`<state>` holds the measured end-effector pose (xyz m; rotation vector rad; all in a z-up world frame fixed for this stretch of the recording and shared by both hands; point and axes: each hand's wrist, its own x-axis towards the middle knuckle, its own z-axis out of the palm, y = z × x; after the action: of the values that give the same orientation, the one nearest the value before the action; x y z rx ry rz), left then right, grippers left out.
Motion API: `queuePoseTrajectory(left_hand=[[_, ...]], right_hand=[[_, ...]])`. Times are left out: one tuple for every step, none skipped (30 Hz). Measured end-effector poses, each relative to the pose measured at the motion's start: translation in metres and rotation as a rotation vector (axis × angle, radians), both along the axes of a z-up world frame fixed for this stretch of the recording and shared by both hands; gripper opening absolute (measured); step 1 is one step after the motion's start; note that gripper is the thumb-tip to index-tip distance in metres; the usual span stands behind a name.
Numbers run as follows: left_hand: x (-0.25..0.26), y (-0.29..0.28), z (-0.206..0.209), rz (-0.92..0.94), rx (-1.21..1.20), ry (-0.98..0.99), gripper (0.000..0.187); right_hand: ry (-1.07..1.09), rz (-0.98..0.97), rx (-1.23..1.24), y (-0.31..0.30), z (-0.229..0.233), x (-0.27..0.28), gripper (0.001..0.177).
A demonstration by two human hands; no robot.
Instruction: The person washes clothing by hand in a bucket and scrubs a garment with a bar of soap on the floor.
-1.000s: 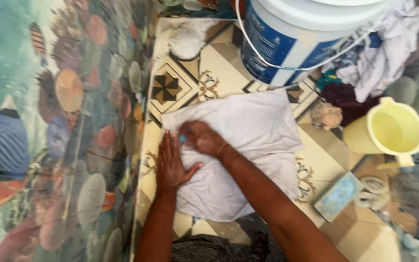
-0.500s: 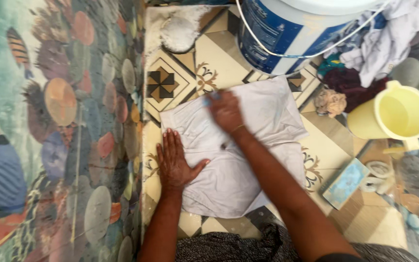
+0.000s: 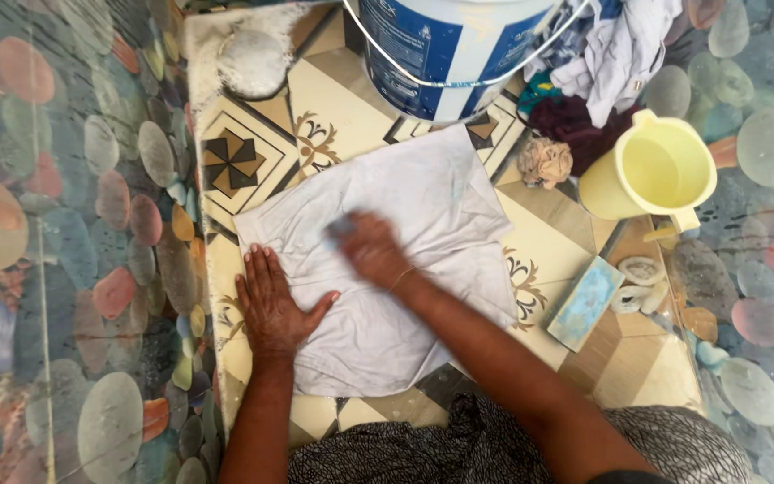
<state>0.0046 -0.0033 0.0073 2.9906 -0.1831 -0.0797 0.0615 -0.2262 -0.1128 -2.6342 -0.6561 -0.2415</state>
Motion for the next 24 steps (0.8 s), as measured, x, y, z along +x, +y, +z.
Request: queuePoseTrajectory(left_hand=[[-0.001, 0.000, 0.001, 0.004, -0.012, -0.003, 0.136], [0.000, 0.000, 0.001, 0.005, -0.009, 0.008, 0.136], [0.000, -0.001, 0.000, 0.006, -0.007, 0.019, 0.135], [0.002, -0.001, 0.000, 0.003, -0.004, 0.027, 0.135], [0.001, 0.001, 0.001, 0.002, -0.006, 0.009, 0.135], [-0.001, 0.000, 0.001, -0.004, -0.015, -0.011, 0.134], [-0.003, 0.000, 0.001, -0.009, -0.025, -0.031, 0.134], [0.000, -0.001, 0.001, -0.009, -0.008, -0.031, 0.134], [0.004, -0.001, 0.000, -0.008, 0.008, -0.032, 0.134], [0.001, 0.000, -0.001, -0.014, 0.029, -0.018, 0.134], [-0.001, 0.001, -0.002, -0.013, 0.010, -0.028, 0.134], [-0.002, 0.001, -0.003, -0.010, -0.011, -0.040, 0.135], [-0.004, 0.000, -0.003, -0.007, -0.033, -0.052, 0.135], [-0.004, -0.001, -0.003, -0.009, -0.027, -0.040, 0.136], [-0.005, -0.001, -0.003, -0.011, -0.021, -0.028, 0.136], [-0.003, -0.001, -0.002, -0.004, -0.016, -0.024, 0.136], [-0.001, 0.000, -0.001, -0.005, -0.007, -0.030, 0.135], [-0.002, 0.000, -0.002, -0.007, 0.001, -0.032, 0.135], [-0.003, 0.000, -0.003, -0.008, 0.009, -0.034, 0.134], [-0.002, 0.001, -0.003, -0.009, 0.009, -0.029, 0.135], [-0.001, 0.001, -0.004, -0.010, 0.008, -0.024, 0.135], [-0.001, 0.001, -0.005, -0.008, 0.011, -0.021, 0.136], [-0.002, 0.000, -0.006, -0.009, 0.007, -0.031, 0.135], [-0.004, 0.000, -0.006, -0.012, 0.008, -0.039, 0.135]], right_hand=[[-0.101, -0.110, 0.315, -0.034, 0.004, 0.010, 0.033], [-0.183, -0.217, 0.304, -0.065, 0.010, 0.017, 0.033], [-0.251, -0.345, 0.204, -0.099, 0.020, 0.022, 0.033], [-0.270, -0.494, 0.028, -0.131, 0.033, 0.028, 0.032], [-0.254, -0.598, -0.009, -0.152, 0.047, 0.030, 0.033], [-0.237, -0.664, -0.025, -0.168, 0.060, 0.028, 0.033], [-0.226, -0.650, -0.003, -0.169, 0.070, 0.025, 0.033], [-0.224, -0.562, 0.061, -0.158, 0.078, 0.025, 0.034], [-0.171, -0.388, 0.179, -0.150, 0.087, 0.025, 0.031], [-0.056, -0.272, 0.302, -0.135, 0.093, 0.012, 0.028], [0.059, -0.155, 0.425, -0.117, 0.097, 0.002, 0.024], [0.021, -0.159, 0.340, -0.108, 0.104, -0.001, 0.038], [-0.016, -0.163, 0.254, -0.102, 0.110, -0.005, 0.052], [-0.052, -0.164, 0.168, -0.101, 0.114, -0.009, 0.066], [-0.127, -0.309, 0.144, -0.110, 0.118, -0.014, 0.062], [-0.210, -0.444, 0.119, -0.125, 0.124, -0.015, 0.058], [-0.294, -0.578, 0.094, -0.140, 0.129, -0.016, 0.054], [-0.144, -0.634, 0.060, -0.154, 0.131, -0.021, 0.054], [0.008, -0.688, 0.025, -0.169, 0.134, -0.025, 0.054], [0.164, -0.744, -0.010, -0.178, 0.133, -0.031, 0.053], [0.236, -0.765, 0.037, -0.184, 0.130, -0.033, 0.052], [0.308, -0.784, 0.087, -0.188, 0.127, -0.033, 0.051], [0.380, -0.801, 0.137, -0.194, 0.121, -0.033, 0.051], [0.343, -0.779, 0.183, -0.198, 0.114, -0.034, 0.045]])
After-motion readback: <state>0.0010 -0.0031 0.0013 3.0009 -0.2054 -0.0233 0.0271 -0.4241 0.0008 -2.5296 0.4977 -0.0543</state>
